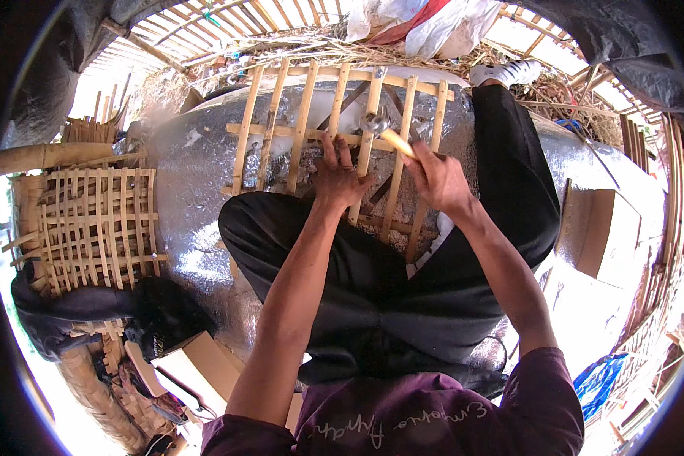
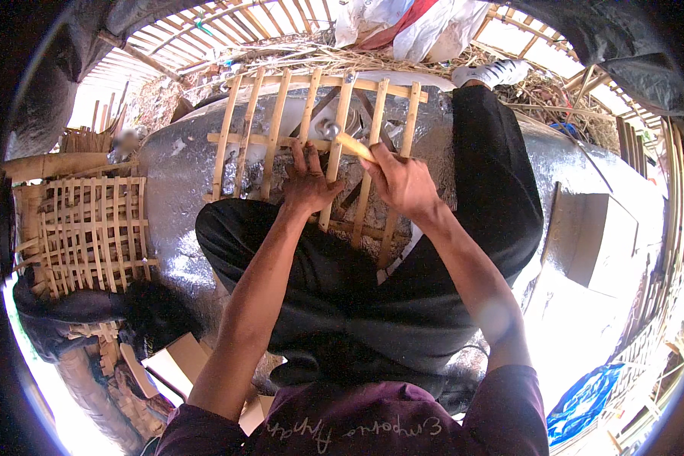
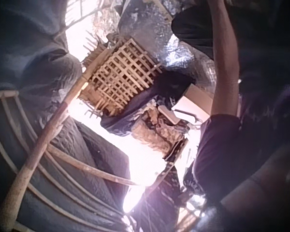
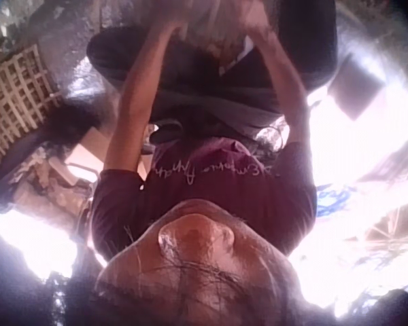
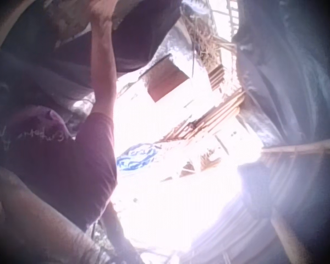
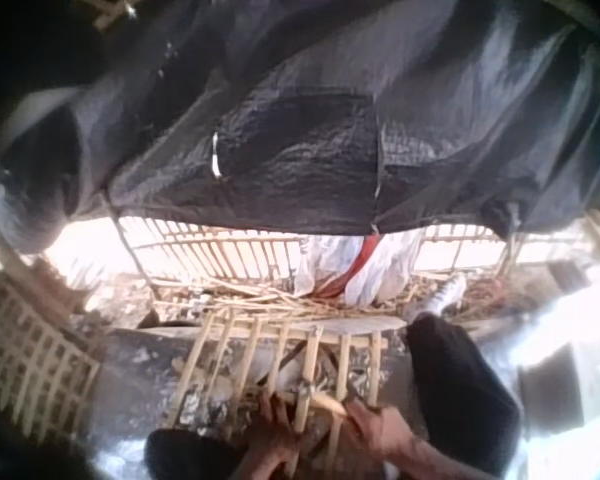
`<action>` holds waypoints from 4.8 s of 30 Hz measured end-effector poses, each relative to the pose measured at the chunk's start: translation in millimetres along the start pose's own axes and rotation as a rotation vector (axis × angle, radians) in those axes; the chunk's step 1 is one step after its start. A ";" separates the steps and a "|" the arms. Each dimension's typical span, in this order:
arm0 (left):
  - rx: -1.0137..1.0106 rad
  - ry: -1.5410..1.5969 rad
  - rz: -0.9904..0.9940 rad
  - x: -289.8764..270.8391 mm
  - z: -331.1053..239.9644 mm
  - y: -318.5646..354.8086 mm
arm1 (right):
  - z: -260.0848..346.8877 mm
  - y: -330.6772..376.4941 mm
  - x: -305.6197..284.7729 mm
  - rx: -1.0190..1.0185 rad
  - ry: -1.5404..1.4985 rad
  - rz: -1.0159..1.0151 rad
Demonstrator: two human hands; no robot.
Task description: The person assembles a bamboo lattice by driving nails into the intersections of thin wood strips using a hammer. They handle the wooden structure, flipping it over and repositioning it on a tarp while continuing to secure the joints.
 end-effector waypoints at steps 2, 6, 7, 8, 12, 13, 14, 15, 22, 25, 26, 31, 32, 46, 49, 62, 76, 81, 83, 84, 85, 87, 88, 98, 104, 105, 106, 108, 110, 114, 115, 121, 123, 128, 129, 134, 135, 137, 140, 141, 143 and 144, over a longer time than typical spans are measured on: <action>-0.007 0.016 0.024 -7.0 -7.7 -1.4 | -10.4 3.9 8.6 -0.054 0.080 -0.020; 0.022 -0.025 -0.065 0.5 -9.2 -1.2 | -5.4 4.7 8.8 0.027 0.122 0.048; 0.024 -0.013 -0.067 4.1 -6.6 2.2 | 8.5 2.0 -0.2 0.040 0.116 0.053; 0.022 -0.007 -0.077 3.3 -1.8 1.9 | 23.8 -4.2 -10.1 0.044 0.108 0.052; -0.020 -0.002 -0.017 -5.6 -7.8 0.0 | 59.1 -16.0 -45.1 -0.076 -0.124 -0.102; -0.028 -0.008 0.002 -7.1 -11.6 -1.4 | 54.2 -12.8 -43.2 -0.031 -0.150 -0.092; -0.031 -0.017 0.000 -5.8 -11.1 -2.1 | 46.4 -8.5 -35.8 0.006 -0.178 -0.081; -0.034 -0.026 -0.002 -4.4 -10.4 -2.6 | 35.7 -3.1 -25.7 0.043 -0.206 -0.070; -0.026 -0.013 0.029 -7.1 -9.4 4.4 | -1.9 9.5 1.1 0.064 0.087 0.026; -0.021 -0.052 0.003 -7.4 -8.6 -1.0 | 2.7 4.4 -3.1 0.025 0.075 -0.024; -0.015 -0.067 -0.008 -6.8 -8.9 -1.5 | 0.2 4.5 -0.7 -0.001 0.079 -0.044; 0.009 0.038 -0.025 -10.0 -7.0 -3.6 | -13.4 -0.6 17.8 0.004 0.155 -0.031; 0.027 0.054 -0.047 -3.6 -3.5 -1.3 | 0.0 -4.8 7.4 0.055 0.157 0.001; -0.006 0.030 0.006 -5.6 -9.3 1.0 | -9.2 19.3 15.0 0.159 0.183 0.145; -0.027 0.039 0.034 -13.8 -7.9 -1.1 | 6.6 5.7 0.3 -0.034 0.003 -0.060; 0.017 0.047 -0.078 2.9 -0.8 2.1 | 56.8 -14.7 -39.5 -0.067 -0.158 -0.144; -0.005 0.049 0.038 -3.1 -2.9 -3.0 | 6.2 -0.3 -12.6 0.022 0.085 -0.114; -0.001 -0.018 -0.025 5.9 -1.6 -2.8 | -17.2 7.8 -12.2 0.220 0.055 -0.106; 0.001 -0.013 -0.041 6.1 0.0 -2.6 | -28.5 9.6 -6.7 0.232 0.038 -0.145; 0.035 -0.023 -0.106 10.9 4.0 -0.1 | -33.8 10.8 -6.0 0.237 0.029 -0.164; 0.036 -0.022 -0.108 7.2 -0.5 1.4 | -35.7 13.1 -9.4 0.259 0.028 -0.173; 0.035 -0.018 -0.112 -0.3 -9.6 3.1 | -36.2 15.9 -15.2 0.302 0.026 -0.187; 0.099 0.041 -0.221 -1.9 -8.9 4.5 | -35.4 16.7 -17.1 0.332 0.001 -0.169; 0.058 0.079 -0.262 -0.4 -11.2 2.7 | -29.9 23.4 -25.3 0.389 -0.069 -0.144; 0.089 0.087 -0.227 -8.1 -17.1 1.9 | -23.6 24.2 -27.6 0.419 -0.068 -0.145; 0.096 0.085 -0.226 -9.5 -17.8 0.1 | -23.4 23.9 -27.6 0.416 -0.068 -0.146; 0.101 0.087 -0.224 -9.5 -17.9 -1.4 | -23.1 24.3 -27.4 0.412 -0.066 -0.145; 0.126 0.068 -0.219 -9.7 -18.0 -5.9 | -21.8 24.5 -27.4 0.417 -0.059 -0.139; 0.161 0.027 -0.215 -11.2 -18.2 -11.1 | -20.1 23.3 -28.4 0.430 -0.048 -0.127; 0.147 0.057 -0.194 -11.7 -20.3 -15.5 | -23.4 21.4 -25.2 0.453 -0.049 -0.048; 0.151 0.083 -0.207 -10.8 -17.6 -16.0 | -23.1 21.2 -24.2 0.443 -0.043 -0.052; 0.241 0.054 -0.257 -10.8 -11.1 -9.0 | -25.2 22.9 -11.6 0.311 0.072 -0.116; 0.265 0.060 -0.284 -13.7 -8.3 -7.0 | -22.8 20.5 -10.4 0.298 0.085 -0.089; 0.336 0.217 -0.321 -18.2 2.2 -9.0 | -25.1 16.8 -8.1 0.298 0.072 -0.032; 0.321 0.201 -0.315 -16.4 2.4 -9.0 | -24.5 16.7 -8.1 0.309 0.064 -0.028; 0.249 0.044 -0.301 -13.6 -7.6 -5.3 | -20.4 17.8 -5.1 0.243 0.065 -0.050; 0.238 0.018 -0.293 -12.0 -7.6 -5.6 | -20.3 17.2 -4.3 0.241 0.086 -0.037; 0.245 -0.011 -0.281 -10.0 -9.0 -7.6 | -19.6 18.2 -3.2 0.243 0.126 -0.010; 0.197 -0.043 -0.238 -8.1 -14.6 -9.8 | -22.1 17.7 -0.6 0.202 0.116 -0.068; 0.171 -0.052 -0.220 -8.0 -15.9 -10.3 | -22.2 16.8 -1.1 0.207 0.123 -0.056; 0.212 -0.021 -0.264 -7.7 -14.7 -10.6 | -16.4 13.1 -6.8 0.212 0.133 -0.030; 0.232 -0.005 -0.287 -7.6 -13.9 -10.5 | -13.9 12.3 -8.9 0.204 0.147 -0.031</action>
Point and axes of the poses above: each hand's wrist, its own y-axis away from the middle knuckle, its own x-axis out of the palm, z = x × y, the point moved 1 cm from there along -y, towards the middle knuckle, and after that the axes turned 13 degrees about x, right-handed, at the moved point
